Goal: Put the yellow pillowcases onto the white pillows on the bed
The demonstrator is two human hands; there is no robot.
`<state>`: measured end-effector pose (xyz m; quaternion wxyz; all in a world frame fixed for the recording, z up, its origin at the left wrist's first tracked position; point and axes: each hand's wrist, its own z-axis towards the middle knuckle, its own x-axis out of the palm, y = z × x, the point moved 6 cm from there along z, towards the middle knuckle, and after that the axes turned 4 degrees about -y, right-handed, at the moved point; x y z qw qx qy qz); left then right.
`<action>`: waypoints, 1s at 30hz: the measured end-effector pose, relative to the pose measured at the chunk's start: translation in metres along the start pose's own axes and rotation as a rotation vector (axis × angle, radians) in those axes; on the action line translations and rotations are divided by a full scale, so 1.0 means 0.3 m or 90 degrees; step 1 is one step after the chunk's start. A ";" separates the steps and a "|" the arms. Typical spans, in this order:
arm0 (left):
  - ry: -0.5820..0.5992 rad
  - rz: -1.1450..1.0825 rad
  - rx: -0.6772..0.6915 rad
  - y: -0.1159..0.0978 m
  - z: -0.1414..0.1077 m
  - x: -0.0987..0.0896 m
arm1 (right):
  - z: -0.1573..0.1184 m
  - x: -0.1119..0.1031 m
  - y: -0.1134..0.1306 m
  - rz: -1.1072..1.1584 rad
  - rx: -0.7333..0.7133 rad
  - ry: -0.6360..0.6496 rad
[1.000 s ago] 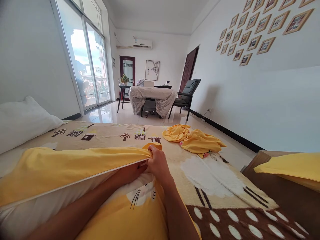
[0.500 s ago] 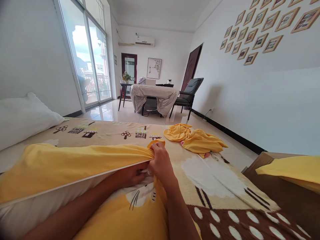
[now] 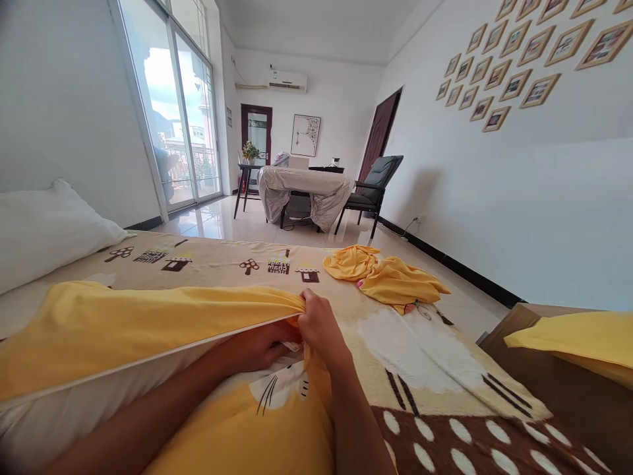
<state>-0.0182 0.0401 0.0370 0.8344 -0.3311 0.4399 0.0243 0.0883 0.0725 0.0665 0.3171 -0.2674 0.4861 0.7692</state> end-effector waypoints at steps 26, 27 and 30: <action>-0.096 0.342 0.091 -0.079 -0.037 0.028 | -0.005 0.011 0.033 0.219 -0.056 0.032; -0.091 0.347 0.092 -0.079 -0.039 0.031 | -0.005 0.014 0.032 0.227 -0.057 0.032; -0.113 0.389 0.108 -0.090 -0.044 0.030 | -0.005 0.015 0.033 0.236 -0.067 0.024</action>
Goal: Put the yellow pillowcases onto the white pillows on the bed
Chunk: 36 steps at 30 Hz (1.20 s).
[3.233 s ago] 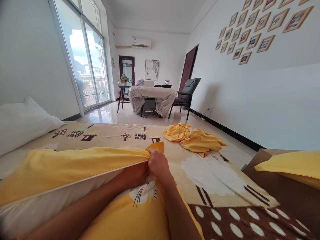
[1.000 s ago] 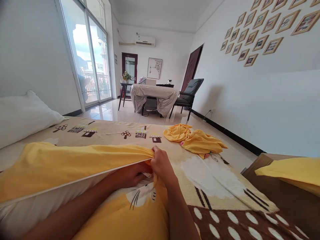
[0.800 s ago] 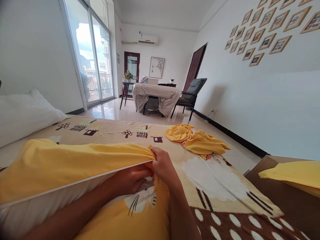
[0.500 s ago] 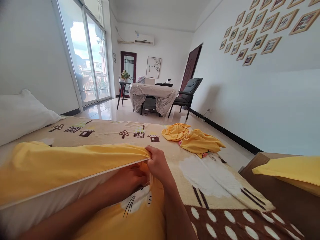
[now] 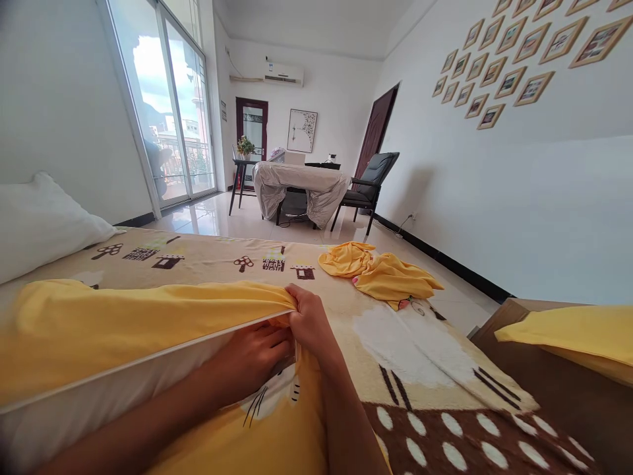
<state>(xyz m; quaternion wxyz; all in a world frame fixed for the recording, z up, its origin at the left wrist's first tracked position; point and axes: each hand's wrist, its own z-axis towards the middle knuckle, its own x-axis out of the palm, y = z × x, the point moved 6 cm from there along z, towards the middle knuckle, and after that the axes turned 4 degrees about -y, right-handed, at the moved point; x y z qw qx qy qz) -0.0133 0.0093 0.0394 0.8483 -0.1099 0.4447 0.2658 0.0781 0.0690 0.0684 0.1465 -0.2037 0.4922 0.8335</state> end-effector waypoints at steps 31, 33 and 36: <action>0.035 -0.047 -0.164 0.058 0.006 0.012 | 0.007 0.003 -0.002 -0.212 0.036 -0.021; 0.033 -0.043 -0.172 0.058 0.007 0.009 | 0.007 0.002 -0.001 -0.208 0.043 -0.026; 0.036 -0.053 -0.195 0.062 0.006 0.003 | 0.007 0.003 -0.003 -0.229 0.051 -0.023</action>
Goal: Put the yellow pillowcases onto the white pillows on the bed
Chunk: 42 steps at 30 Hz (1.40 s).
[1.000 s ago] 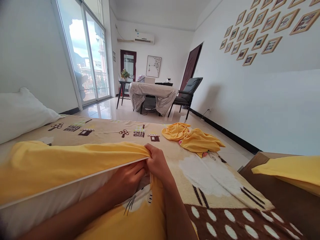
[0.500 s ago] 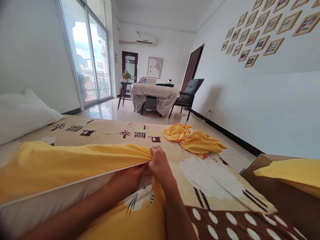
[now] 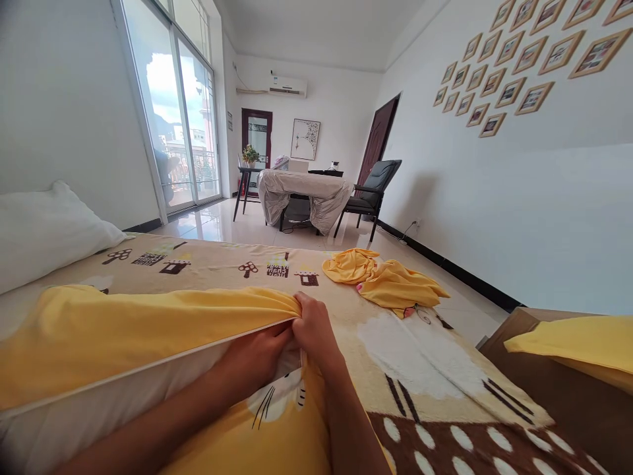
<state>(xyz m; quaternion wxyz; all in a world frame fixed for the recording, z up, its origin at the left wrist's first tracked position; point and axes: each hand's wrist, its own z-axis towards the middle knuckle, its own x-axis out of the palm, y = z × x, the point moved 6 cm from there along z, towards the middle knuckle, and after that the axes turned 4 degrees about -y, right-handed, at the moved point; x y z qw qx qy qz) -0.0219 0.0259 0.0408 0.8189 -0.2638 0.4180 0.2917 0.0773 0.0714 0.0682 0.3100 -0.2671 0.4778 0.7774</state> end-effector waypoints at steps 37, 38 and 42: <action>-0.104 0.084 0.238 -0.057 -0.036 -0.016 | -0.009 -0.027 0.023 0.061 -0.047 -0.028; -0.084 0.081 0.252 -0.064 -0.036 -0.017 | -0.011 -0.029 0.025 0.063 -0.047 -0.027; -0.030 0.047 0.241 -0.069 -0.028 -0.023 | -0.014 -0.034 0.027 0.065 -0.050 -0.027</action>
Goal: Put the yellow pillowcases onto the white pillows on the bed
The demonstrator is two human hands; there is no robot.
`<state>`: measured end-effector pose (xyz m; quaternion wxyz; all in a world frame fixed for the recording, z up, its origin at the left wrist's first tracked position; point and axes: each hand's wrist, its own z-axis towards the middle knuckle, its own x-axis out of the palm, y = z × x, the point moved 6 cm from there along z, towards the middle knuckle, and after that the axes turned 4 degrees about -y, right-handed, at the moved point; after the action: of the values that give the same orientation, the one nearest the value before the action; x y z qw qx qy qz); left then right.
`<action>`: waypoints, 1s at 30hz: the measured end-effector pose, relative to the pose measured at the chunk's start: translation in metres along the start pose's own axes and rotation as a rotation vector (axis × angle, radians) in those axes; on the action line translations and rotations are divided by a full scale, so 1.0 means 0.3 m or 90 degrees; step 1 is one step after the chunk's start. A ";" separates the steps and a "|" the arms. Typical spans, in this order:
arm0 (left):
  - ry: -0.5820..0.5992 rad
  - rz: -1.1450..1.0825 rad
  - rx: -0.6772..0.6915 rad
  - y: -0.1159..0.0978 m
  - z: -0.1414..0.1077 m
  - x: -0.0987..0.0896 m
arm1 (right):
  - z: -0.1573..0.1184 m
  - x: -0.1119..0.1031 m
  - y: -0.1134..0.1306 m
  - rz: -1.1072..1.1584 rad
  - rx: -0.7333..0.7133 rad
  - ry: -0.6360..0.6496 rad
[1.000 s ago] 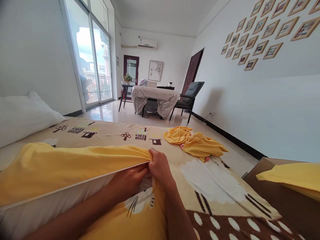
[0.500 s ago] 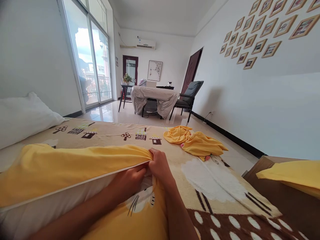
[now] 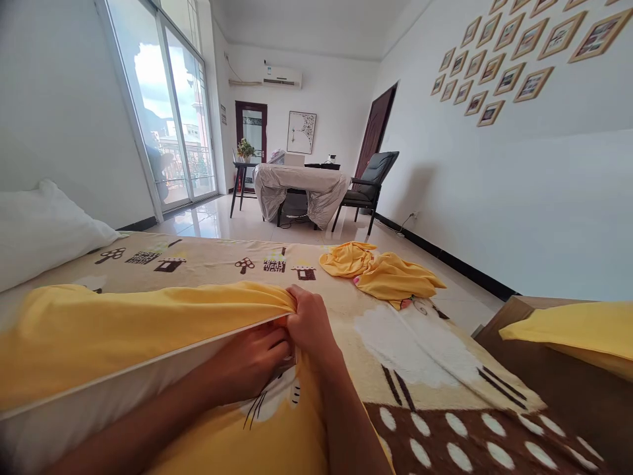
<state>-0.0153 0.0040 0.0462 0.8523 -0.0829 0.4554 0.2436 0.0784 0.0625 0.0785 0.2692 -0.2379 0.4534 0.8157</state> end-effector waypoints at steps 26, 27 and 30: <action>-0.012 -0.340 -0.350 0.126 -0.022 0.021 | 0.001 -0.002 -0.028 -0.112 0.028 0.044; -0.004 -0.349 -0.352 0.127 -0.022 0.018 | 0.000 -0.001 -0.029 -0.117 0.030 0.048; -0.002 -0.376 -0.377 0.137 -0.023 0.010 | 0.000 0.000 -0.029 -0.122 0.030 0.056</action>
<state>-0.0391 0.0384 0.0432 0.8254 -0.4514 0.3208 0.1091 0.0840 0.0665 0.0732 0.3314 -0.3094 0.4591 0.7639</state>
